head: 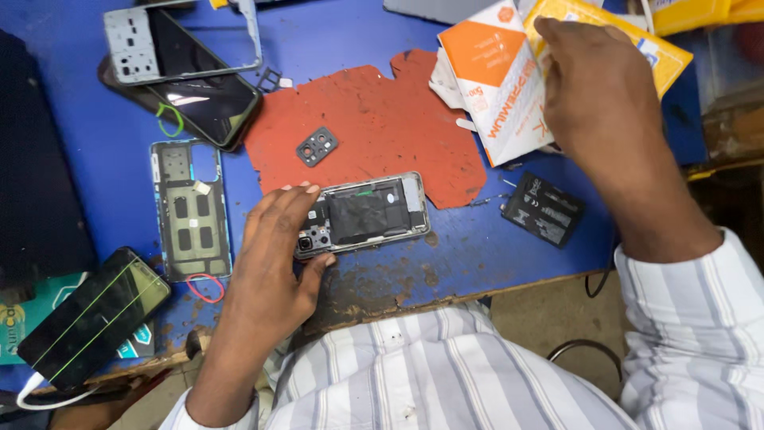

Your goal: The person uses a screwdriver and a utility knife to work on the internal components of a disassembled smartphone. They then attach a green rubber band to the phone and connect a charging cable to test it. Finally, they handle a new screen protector package and another phone chassis.

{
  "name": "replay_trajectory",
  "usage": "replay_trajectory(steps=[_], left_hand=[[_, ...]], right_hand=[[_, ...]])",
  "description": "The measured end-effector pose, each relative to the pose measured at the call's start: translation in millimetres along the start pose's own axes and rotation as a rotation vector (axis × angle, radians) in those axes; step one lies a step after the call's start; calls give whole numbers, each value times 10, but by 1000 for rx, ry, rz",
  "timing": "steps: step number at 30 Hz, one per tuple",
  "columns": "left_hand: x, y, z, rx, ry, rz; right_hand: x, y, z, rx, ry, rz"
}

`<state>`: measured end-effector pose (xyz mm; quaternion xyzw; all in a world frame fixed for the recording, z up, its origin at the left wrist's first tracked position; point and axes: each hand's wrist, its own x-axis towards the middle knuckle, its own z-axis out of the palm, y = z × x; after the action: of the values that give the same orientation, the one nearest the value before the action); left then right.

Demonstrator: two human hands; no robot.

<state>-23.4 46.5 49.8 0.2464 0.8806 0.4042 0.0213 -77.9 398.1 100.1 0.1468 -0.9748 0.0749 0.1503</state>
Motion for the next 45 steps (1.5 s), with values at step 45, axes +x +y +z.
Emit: replay_trajectory(steps=[45], left_hand=[[-302,88,263,-117,264,473]], right_hand=[[-289,1066,586,862,-11,421]])
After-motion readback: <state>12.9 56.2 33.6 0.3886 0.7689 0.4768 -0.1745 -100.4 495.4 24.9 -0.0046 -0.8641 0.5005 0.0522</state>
